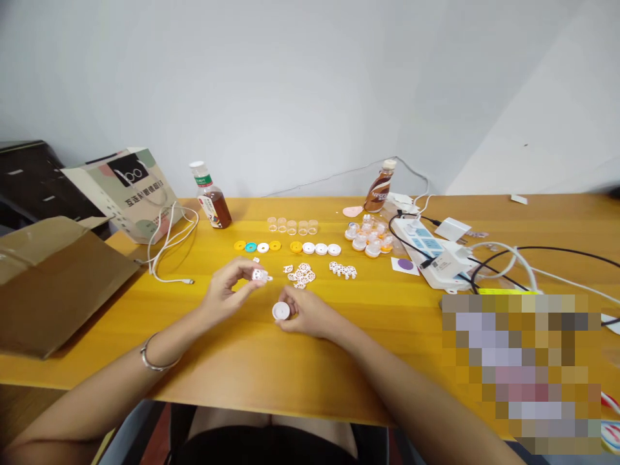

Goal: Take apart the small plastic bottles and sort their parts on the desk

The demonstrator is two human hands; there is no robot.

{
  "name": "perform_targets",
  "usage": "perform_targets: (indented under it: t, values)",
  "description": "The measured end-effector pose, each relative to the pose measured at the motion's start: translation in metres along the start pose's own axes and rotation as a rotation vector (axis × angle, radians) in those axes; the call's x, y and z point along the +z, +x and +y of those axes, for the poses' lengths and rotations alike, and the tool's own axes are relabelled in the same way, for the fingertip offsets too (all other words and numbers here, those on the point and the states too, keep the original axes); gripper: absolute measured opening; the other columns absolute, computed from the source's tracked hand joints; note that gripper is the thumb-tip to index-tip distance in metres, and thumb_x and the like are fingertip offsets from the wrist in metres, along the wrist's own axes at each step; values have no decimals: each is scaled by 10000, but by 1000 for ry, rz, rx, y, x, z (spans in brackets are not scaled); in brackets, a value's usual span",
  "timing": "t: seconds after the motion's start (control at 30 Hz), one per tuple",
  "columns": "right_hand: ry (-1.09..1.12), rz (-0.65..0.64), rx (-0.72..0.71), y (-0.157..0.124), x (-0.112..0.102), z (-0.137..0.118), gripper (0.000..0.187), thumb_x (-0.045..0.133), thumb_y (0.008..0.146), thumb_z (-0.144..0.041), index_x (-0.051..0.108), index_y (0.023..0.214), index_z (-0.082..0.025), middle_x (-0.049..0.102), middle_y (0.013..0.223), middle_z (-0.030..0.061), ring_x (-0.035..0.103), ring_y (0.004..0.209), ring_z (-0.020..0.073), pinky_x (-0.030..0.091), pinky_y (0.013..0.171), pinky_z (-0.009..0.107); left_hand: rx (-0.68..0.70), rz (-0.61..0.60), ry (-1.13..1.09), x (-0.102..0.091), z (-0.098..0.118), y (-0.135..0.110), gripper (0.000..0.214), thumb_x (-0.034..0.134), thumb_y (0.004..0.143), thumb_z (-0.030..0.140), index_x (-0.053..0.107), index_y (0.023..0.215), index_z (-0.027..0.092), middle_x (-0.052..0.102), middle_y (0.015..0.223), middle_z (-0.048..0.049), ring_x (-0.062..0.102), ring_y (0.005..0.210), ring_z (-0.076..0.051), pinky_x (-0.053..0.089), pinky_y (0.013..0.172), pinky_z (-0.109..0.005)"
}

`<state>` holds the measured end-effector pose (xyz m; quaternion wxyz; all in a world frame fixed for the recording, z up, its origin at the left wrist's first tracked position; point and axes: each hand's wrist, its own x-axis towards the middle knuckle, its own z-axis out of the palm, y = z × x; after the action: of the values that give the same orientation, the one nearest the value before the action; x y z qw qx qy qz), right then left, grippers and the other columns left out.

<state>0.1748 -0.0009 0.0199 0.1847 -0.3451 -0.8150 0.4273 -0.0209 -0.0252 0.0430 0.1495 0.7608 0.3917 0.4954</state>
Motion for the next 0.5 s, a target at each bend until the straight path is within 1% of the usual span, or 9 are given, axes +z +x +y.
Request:
perform_targets:
  t: [0.1,0.17,0.23,0.27,0.33,0.4,0.43,0.5]
  values:
    - [-8,-27,-8,0,-2,1,239,649,656,-285,497,809,-182,517,661,-36,460,595,101,353,543,217,-20,-41,-49,4,-4,-2,154,606,776,242,558,895,157,567,810,-30,534,716,-108,457,653,-225]
    - [18,-48,2,0,-4,4,333,699,624,-359,495,822,-185,506,654,-41,454,590,102,346,530,214,-51,-28,-78,9,-8,-5,161,611,772,259,554,880,155,566,825,-33,533,732,-110,453,651,-221]
    - [35,-27,28,1,-5,5,389,713,609,-408,502,848,-184,484,624,-51,438,559,98,332,507,211,-84,-2,-95,14,-11,-8,166,607,775,262,550,889,155,570,840,-35,534,725,-107,452,663,-225]
    - [36,12,42,1,-6,5,377,691,634,-427,512,859,-183,473,609,-53,429,543,96,326,497,212,-99,6,-98,16,-13,-10,171,608,776,262,550,897,155,574,839,-34,534,716,-105,452,669,-227]
    - [36,134,44,1,-8,3,298,587,737,-447,534,862,-182,481,611,-42,428,535,97,332,499,217,-122,18,-101,19,-15,-12,182,611,774,265,551,905,155,580,828,-32,536,707,-105,451,677,-231]
    - [41,254,-2,0,-9,-2,264,483,813,-437,555,862,-187,517,649,-21,448,559,104,357,522,223,-127,21,-99,21,-15,-14,194,621,766,275,554,903,154,588,819,-32,540,709,-109,452,682,-234]
    - [45,286,-36,-1,-9,-4,262,459,830,-428,563,868,-191,537,671,-13,462,577,108,371,538,225,-120,19,-96,21,-15,-15,201,626,762,281,557,901,154,592,813,-32,541,708,-111,453,683,-236]
    - [55,292,-90,-3,-7,-7,251,456,839,-414,573,887,-197,567,699,-3,492,610,117,395,564,231,-94,6,-86,23,-13,-16,206,626,761,290,563,902,154,600,806,-32,543,707,-113,454,681,-239]
